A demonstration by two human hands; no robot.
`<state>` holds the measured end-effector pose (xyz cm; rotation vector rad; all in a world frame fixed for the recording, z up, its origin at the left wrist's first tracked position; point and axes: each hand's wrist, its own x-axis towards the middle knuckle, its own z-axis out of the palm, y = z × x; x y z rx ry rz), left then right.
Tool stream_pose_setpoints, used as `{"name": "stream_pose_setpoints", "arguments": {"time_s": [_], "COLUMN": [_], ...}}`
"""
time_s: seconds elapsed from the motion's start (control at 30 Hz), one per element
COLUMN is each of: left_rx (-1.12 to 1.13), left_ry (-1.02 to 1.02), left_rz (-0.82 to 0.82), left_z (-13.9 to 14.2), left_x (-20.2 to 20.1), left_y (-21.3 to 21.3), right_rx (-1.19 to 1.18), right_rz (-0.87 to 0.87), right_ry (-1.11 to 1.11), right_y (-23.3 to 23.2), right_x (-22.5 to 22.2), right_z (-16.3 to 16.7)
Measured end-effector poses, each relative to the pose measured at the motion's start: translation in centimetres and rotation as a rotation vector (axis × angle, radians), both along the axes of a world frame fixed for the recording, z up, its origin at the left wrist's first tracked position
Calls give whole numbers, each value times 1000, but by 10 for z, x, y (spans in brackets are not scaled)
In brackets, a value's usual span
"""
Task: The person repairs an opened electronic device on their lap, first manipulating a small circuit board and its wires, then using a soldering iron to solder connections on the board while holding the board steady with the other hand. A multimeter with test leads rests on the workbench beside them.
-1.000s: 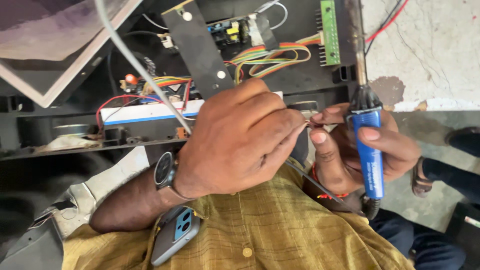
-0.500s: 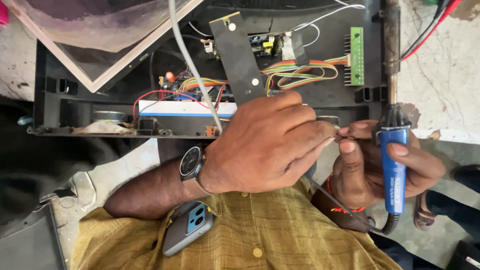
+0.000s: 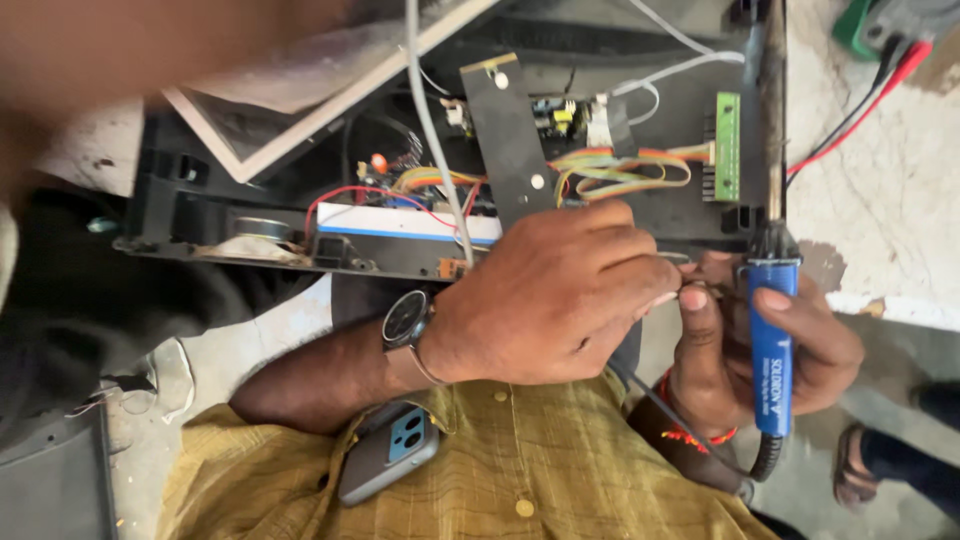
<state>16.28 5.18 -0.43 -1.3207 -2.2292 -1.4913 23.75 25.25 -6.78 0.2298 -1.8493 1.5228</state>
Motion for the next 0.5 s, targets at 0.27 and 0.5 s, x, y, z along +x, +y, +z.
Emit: {"name": "stream_pose_setpoints", "arguments": {"time_s": [0.27,0.5], "left_rx": [-43,-132], "left_ry": [239,483], "left_rz": [220,375], "left_z": [21,64], "left_x": [21,15], "left_y": [-24,-71], "right_rx": [77,95], "right_rz": [-22,-13], "right_ry": [32,49], "right_y": [-7,-13], "right_x": [-1,-4], "right_z": [1,-1]}}
